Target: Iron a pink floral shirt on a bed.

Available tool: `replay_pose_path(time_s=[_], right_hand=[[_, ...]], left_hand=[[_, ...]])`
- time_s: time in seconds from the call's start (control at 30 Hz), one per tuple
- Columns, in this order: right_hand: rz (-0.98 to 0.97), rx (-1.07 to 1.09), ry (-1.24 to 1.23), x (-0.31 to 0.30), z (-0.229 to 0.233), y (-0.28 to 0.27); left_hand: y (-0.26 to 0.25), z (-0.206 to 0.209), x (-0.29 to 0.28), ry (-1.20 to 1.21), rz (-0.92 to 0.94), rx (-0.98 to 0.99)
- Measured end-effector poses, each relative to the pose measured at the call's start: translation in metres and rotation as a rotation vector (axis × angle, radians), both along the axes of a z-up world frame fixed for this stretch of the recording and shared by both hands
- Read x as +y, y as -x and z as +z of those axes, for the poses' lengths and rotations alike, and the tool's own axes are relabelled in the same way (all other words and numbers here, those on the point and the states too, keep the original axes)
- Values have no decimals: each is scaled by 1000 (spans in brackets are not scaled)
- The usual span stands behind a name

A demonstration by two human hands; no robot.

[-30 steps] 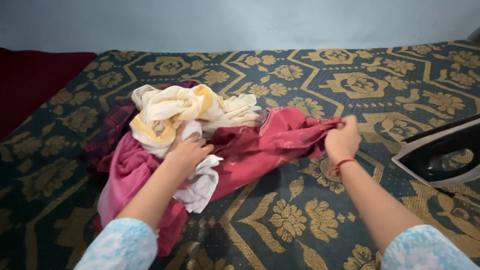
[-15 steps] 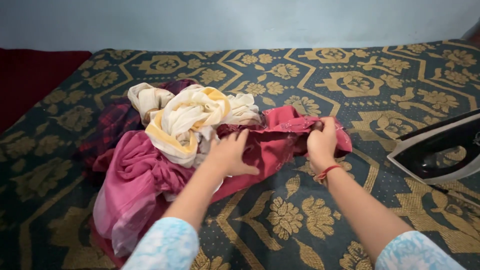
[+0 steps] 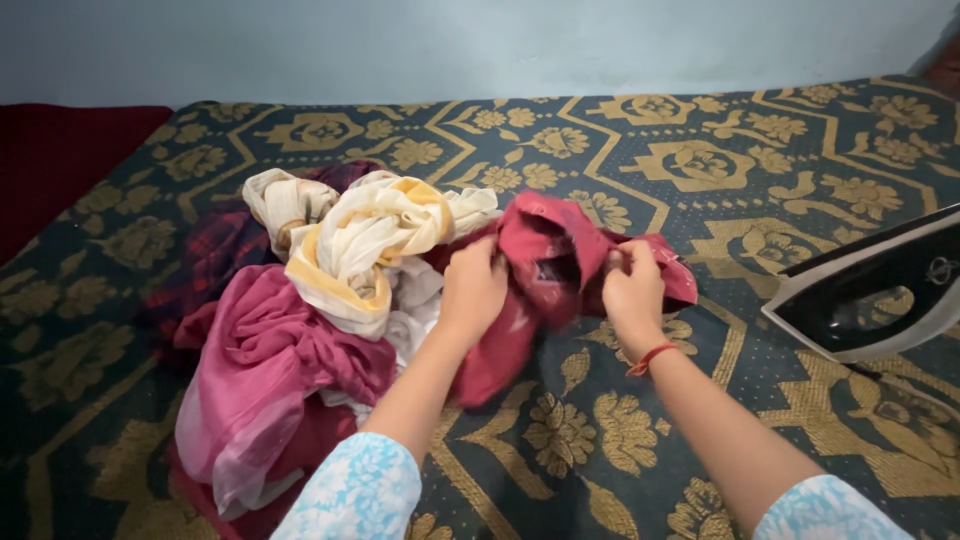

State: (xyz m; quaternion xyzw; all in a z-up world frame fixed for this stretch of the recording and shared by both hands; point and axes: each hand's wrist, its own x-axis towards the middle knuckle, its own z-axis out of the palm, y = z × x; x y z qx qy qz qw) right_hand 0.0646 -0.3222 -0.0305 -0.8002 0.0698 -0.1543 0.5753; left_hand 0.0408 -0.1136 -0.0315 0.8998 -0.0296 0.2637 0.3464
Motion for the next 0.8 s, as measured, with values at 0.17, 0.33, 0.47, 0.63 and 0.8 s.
replay_pose_path(time_s=[0.17,0.33,0.47,0.63,0.8], right_hand=[[220,-373,247,-5,-12,4],[257,-625,489,-15,19,21],[204,-454,518,-46,-10,-7],[-37,-253,252,-60,-4,-9],[50,296,-923,-60,-3,-18]], left_hand=[[-9,54,-30,601,-294,-201],[-8,60,-37,1065,-511,-79],[-27,5,3,1092,-329,-61],[-12,-13,32,896,-297,-146],[-5,0,10,962,-399,-40]])
